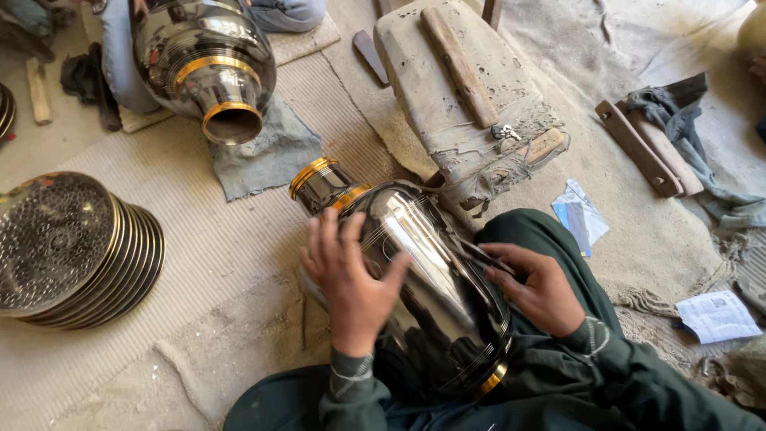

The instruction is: The person sits on the floor holding a large polished brass vessel between their legs and engraves decorative circular patterns onto its surface with a small hand-held scriber tool, steadying the vessel with the other hand and rotating it to reach new areas.

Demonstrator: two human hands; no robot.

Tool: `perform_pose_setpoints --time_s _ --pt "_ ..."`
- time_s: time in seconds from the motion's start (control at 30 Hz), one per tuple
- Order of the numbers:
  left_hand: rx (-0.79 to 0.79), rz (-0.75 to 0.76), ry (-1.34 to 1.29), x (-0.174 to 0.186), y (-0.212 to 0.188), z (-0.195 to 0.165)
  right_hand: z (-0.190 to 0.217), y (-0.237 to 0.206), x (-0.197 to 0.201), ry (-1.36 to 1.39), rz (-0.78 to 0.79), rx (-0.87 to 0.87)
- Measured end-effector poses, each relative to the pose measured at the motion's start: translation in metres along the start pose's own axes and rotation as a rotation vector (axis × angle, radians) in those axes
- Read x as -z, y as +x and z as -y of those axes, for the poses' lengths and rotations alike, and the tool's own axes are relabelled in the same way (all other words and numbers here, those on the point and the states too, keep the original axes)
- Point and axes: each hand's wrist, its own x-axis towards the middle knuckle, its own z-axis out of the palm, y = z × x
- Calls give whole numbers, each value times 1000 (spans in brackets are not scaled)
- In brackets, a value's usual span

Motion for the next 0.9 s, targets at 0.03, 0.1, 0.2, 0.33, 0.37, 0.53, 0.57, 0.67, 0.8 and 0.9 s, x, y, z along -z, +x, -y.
perform_pose_setpoints --time_s 0.03,0.1,0.2,0.33,0.37,0.53,0.57,0.67,0.8,0.9 --pt "-23 99 20 0 1 -14 14 1 8 11 65 -149" --pt "-91 147 36 2 2 -36 42 2 18 -26 149 -231" --pt "-70 157 63 4 5 -49 75 11 22 -201 187 -24" --pt "-9 141 64 4 6 -48 97 23 22 -440 194 60" --pt "-15 127 68 3 6 -47 99 24 22 -480 201 31" --pt "7 107 82 0 4 -46 105 28 24 -564 246 -68" --pt "7 101 85 0 5 -46 105 29 24 -579 259 -94" --pt "3 94 88 0 5 -46 102 31 25 -541 264 -44" --pt "11 105 106 -1 3 -45 95 34 27 -545 263 68" --pt "-12 90 118 -3 3 -43 99 49 30 -643 306 341"
